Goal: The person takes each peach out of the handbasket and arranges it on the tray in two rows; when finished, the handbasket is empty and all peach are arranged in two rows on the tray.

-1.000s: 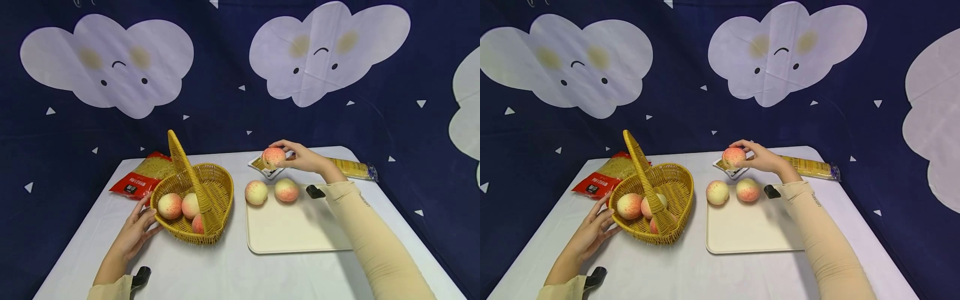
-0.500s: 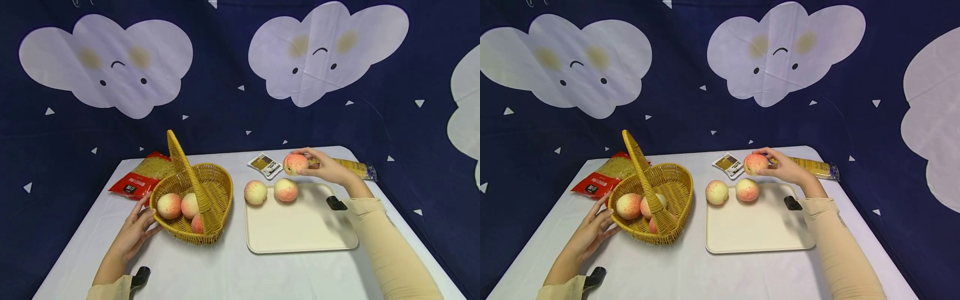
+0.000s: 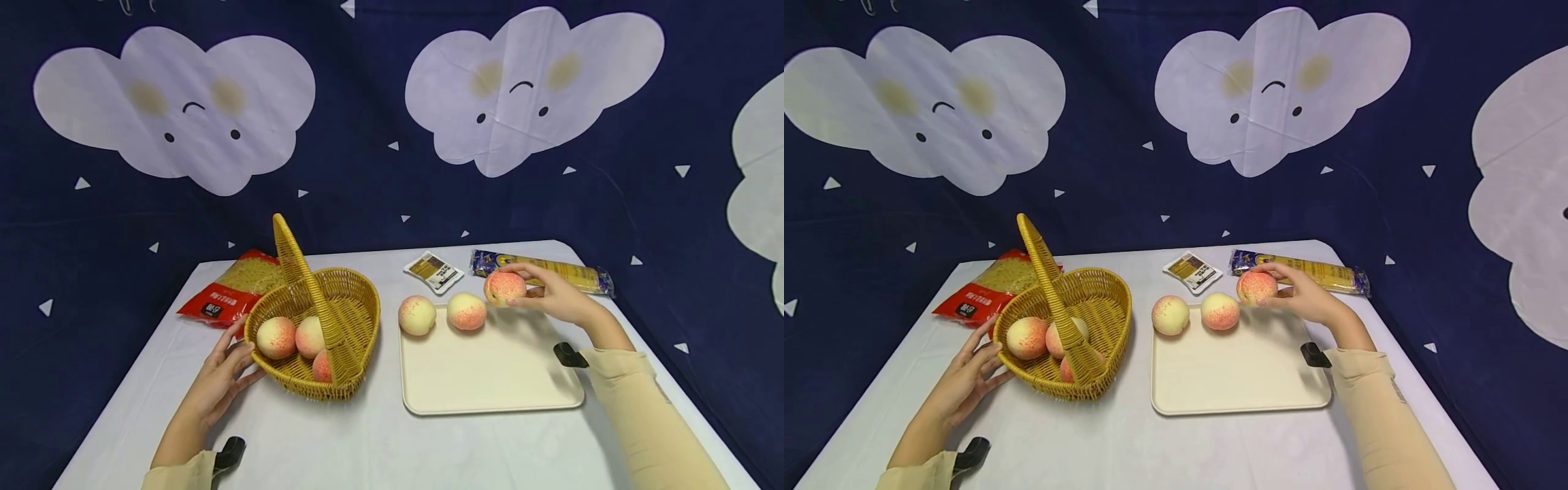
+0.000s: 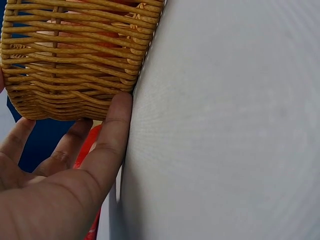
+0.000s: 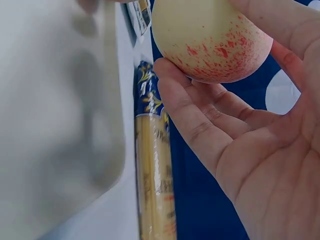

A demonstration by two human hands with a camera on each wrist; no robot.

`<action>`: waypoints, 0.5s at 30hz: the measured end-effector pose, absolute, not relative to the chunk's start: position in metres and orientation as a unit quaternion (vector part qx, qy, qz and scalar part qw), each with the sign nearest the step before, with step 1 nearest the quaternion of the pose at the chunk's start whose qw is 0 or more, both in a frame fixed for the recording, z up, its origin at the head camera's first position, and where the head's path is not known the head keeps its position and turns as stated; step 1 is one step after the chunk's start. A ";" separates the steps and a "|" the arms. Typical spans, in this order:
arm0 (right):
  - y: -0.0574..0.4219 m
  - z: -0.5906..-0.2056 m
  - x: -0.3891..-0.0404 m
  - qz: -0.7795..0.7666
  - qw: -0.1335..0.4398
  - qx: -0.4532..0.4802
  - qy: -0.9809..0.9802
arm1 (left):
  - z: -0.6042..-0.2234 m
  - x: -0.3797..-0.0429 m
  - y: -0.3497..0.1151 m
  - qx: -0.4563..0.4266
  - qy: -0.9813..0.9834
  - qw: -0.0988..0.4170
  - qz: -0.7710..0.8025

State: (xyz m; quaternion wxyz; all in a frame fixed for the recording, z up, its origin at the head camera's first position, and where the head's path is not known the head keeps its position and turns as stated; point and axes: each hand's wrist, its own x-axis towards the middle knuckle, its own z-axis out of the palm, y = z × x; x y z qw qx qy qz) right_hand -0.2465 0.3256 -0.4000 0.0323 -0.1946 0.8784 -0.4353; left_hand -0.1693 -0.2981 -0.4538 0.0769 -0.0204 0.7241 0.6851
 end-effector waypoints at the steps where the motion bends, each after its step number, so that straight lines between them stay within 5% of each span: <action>1: 0.327 -0.402 -0.245 -0.436 0.033 -0.194 0.878 | -0.454 -0.169 -0.298 -0.020 0.724 0.077 0.685; 15: 0.337 -0.419 -0.232 -0.424 0.030 -0.212 0.880 | -0.454 -0.169 -0.298 -0.018 0.728 0.077 0.681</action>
